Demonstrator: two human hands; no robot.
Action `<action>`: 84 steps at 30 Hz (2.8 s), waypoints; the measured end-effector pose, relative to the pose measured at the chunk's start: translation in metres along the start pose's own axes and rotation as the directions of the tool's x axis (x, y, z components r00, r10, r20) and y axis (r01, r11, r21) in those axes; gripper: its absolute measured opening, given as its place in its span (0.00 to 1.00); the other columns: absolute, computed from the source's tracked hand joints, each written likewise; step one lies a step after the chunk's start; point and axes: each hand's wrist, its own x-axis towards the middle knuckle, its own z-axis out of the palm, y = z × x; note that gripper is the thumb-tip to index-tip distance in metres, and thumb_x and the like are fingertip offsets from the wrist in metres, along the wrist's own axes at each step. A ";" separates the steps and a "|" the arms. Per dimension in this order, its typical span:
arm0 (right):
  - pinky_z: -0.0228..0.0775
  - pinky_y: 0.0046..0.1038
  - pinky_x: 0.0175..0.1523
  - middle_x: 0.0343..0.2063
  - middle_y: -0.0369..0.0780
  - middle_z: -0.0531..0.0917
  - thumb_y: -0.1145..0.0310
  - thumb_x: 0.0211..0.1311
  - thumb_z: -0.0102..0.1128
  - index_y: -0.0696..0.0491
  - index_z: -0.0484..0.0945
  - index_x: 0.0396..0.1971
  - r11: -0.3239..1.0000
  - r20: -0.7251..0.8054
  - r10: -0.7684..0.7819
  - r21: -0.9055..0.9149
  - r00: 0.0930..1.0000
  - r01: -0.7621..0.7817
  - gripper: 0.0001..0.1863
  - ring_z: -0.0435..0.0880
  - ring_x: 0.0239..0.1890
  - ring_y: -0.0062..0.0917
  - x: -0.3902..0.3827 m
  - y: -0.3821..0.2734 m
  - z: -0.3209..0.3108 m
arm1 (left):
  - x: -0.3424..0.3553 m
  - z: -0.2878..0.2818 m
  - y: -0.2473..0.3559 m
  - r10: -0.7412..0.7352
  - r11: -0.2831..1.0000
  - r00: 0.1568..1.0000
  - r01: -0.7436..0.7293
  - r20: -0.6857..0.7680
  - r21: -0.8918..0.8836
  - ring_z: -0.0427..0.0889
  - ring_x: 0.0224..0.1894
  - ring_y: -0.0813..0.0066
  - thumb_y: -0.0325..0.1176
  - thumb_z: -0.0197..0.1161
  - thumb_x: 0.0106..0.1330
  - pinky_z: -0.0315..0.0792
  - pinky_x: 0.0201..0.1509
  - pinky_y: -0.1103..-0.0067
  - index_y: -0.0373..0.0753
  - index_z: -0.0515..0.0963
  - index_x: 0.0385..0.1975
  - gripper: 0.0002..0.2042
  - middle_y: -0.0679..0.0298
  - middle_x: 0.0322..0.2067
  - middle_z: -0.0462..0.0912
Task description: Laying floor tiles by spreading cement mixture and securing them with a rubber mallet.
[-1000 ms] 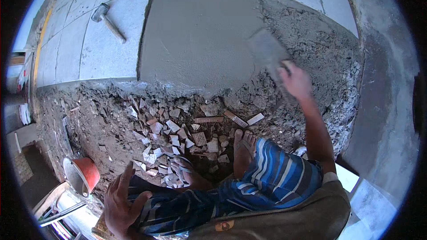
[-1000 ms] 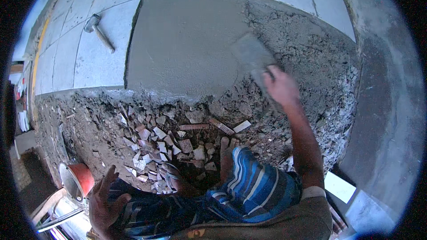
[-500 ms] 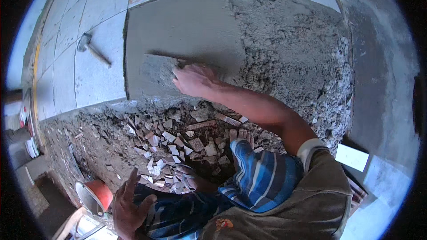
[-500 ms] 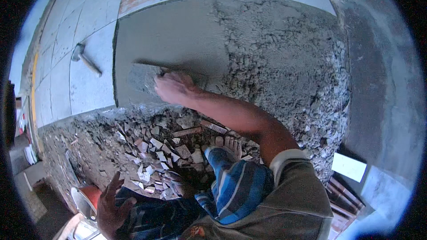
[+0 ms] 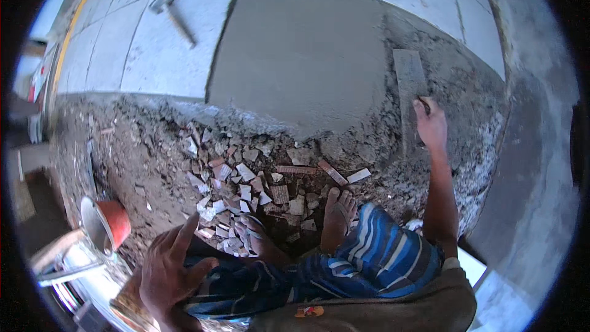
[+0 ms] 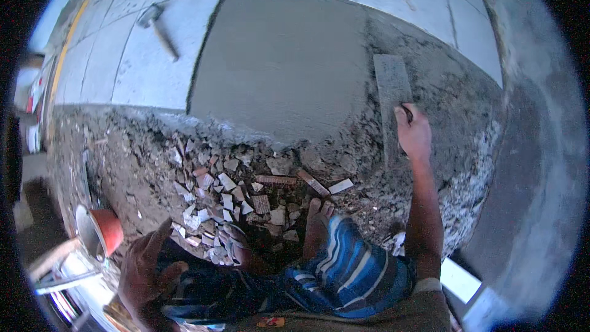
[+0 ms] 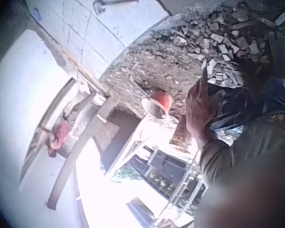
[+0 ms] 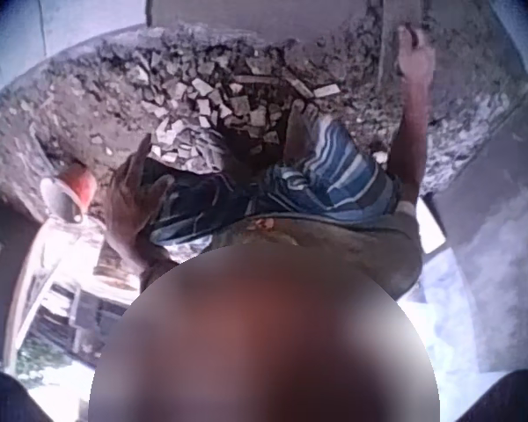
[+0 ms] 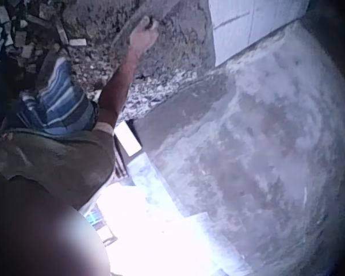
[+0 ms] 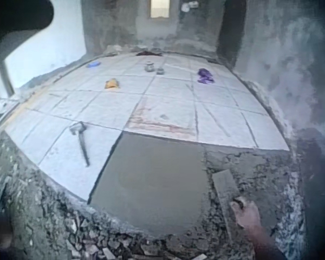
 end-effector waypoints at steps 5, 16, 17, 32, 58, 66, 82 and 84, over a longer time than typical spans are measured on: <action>0.77 0.43 0.55 0.46 0.52 0.87 0.49 0.71 0.61 0.53 0.83 0.51 0.986 0.096 -0.129 0.115 0.987 0.118 0.23 0.85 0.51 0.50 0.058 -0.071 0.023 | 0.010 -0.006 0.010 -0.019 1.000 1.000 0.019 0.016 -0.015 0.82 0.55 0.47 0.50 0.74 0.58 0.71 0.64 0.59 0.41 0.67 0.72 0.42 0.50 0.53 0.84; 0.76 0.44 0.59 0.51 0.51 0.86 0.46 0.68 0.62 0.52 0.83 0.55 0.882 0.314 -0.470 0.135 0.825 0.451 0.27 0.85 0.54 0.49 0.130 -0.251 0.127 | -0.026 0.000 0.030 -0.058 0.997 0.997 0.056 -0.056 -0.048 0.83 0.54 0.48 0.55 0.74 0.56 0.74 0.61 0.60 0.41 0.69 0.71 0.43 0.51 0.52 0.84; 0.76 0.44 0.60 0.52 0.51 0.86 0.47 0.68 0.62 0.53 0.83 0.55 0.862 0.365 -0.500 0.121 0.786 0.492 0.27 0.85 0.55 0.48 0.129 -0.255 0.131 | -0.025 -0.004 0.035 -0.030 0.999 0.998 0.028 -0.056 -0.041 0.84 0.53 0.48 0.56 0.74 0.55 0.75 0.60 0.60 0.41 0.70 0.71 0.43 0.52 0.52 0.85; 0.81 0.43 0.49 0.42 0.49 0.89 0.50 0.67 0.66 0.46 0.84 0.56 0.967 0.347 -0.185 -0.104 0.919 0.234 0.22 0.89 0.43 0.46 -0.058 -0.001 -0.028 | -0.011 0.007 -0.011 0.100 0.992 0.994 -0.102 -0.038 -0.068 0.82 0.50 0.43 0.48 0.76 0.58 0.74 0.57 0.57 0.36 0.66 0.72 0.43 0.46 0.53 0.83; 0.80 0.45 0.53 0.46 0.54 0.87 0.51 0.75 0.57 0.49 0.80 0.60 0.946 -0.197 0.215 -0.200 0.957 -0.254 0.23 0.87 0.48 0.52 -0.058 0.080 -0.086 | 0.046 0.003 -0.015 -0.001 1.000 0.991 0.003 0.132 -0.013 0.82 0.55 0.41 0.45 0.74 0.61 0.75 0.59 0.57 0.39 0.63 0.75 0.42 0.44 0.57 0.82; 0.80 0.45 0.52 0.45 0.55 0.87 0.54 0.73 0.60 0.53 0.80 0.58 0.954 -0.108 0.208 -0.195 0.972 -0.226 0.22 0.87 0.46 0.52 -0.093 0.058 -0.082 | 0.141 0.002 0.010 0.196 0.967 0.938 -0.234 0.287 0.104 0.83 0.54 0.45 0.48 0.76 0.57 0.74 0.60 0.58 0.40 0.67 0.71 0.42 0.49 0.53 0.84; 0.80 0.53 0.43 0.31 0.55 0.87 0.50 0.75 0.53 0.48 0.76 0.61 0.929 0.079 0.127 -0.358 0.989 -0.090 0.24 0.86 0.34 0.56 -0.052 0.084 -0.011 | 0.127 -0.007 -0.003 0.384 0.919 0.878 -0.394 0.285 -0.024 0.83 0.51 0.47 0.51 0.74 0.61 0.74 0.58 0.57 0.35 0.67 0.71 0.41 0.48 0.51 0.83; 0.80 0.53 0.42 0.31 0.55 0.86 0.49 0.75 0.53 0.46 0.76 0.62 0.939 0.115 0.078 -0.343 0.990 -0.034 0.24 0.87 0.34 0.56 -0.075 0.091 -0.014 | 0.122 -0.008 -0.003 0.393 0.915 0.884 -0.404 0.254 -0.009 0.83 0.51 0.46 0.51 0.73 0.61 0.74 0.58 0.57 0.35 0.67 0.71 0.41 0.48 0.51 0.83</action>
